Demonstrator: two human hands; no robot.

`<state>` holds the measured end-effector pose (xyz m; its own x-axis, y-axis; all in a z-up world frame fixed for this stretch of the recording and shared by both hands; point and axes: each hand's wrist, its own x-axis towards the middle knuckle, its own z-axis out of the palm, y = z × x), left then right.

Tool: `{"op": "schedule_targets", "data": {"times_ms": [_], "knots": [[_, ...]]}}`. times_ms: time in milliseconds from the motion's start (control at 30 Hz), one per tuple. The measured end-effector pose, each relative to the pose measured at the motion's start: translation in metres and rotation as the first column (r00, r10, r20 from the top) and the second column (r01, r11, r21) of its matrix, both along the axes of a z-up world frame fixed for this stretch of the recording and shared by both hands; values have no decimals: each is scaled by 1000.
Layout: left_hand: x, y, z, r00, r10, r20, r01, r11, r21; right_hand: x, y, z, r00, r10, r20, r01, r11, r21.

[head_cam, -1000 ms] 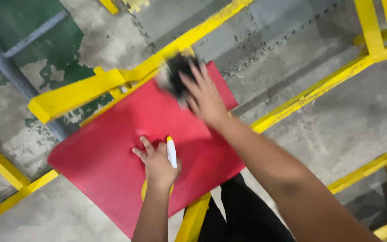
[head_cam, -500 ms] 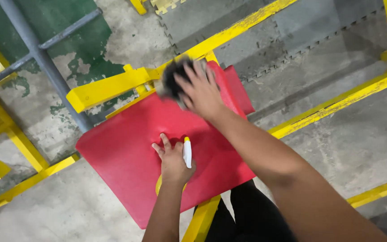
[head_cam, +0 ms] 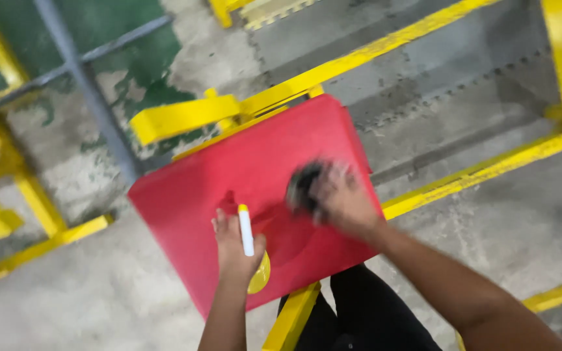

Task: The recorder is wiping down yellow gym equipment frames and red cushions using a spray bottle and a black cloth.

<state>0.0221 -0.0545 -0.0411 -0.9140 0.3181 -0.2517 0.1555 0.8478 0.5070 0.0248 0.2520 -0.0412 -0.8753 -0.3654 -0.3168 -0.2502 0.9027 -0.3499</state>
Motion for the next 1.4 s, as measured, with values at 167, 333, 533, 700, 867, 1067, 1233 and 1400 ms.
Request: {"op": "schedule_targets", "data": {"times_ms": [167,333,533,700,867,1067,1233,1400], "knots": [[15,-44,12,943,313,109,-325,940,105,-116,-12,-48,840,-418,-345,372,908,-192],[15,-63,10,907,421,13,-413,884,218,-170,-160,-22,883,-460,-95,419,863,-283],[1,-39,2,922,366,130,-385,903,191,-180,-295,-46,964,-15,-264,-81,934,-348],[5,-41,5,949,258,183,-281,953,114,-176,-173,-58,930,-118,-347,-37,911,-410],[3,-44,-2,945,271,185,-301,941,153,-150,-12,-19,871,-377,-314,277,906,-320],[18,-58,11,898,419,136,-441,854,277,-16,-86,-35,970,-107,-217,91,992,-82],[59,-89,46,781,612,129,-611,703,363,-34,-195,-28,900,422,-112,-435,846,-309],[96,-110,72,726,663,183,-680,653,334,-182,-292,-42,939,182,-292,-261,930,-259]]}}
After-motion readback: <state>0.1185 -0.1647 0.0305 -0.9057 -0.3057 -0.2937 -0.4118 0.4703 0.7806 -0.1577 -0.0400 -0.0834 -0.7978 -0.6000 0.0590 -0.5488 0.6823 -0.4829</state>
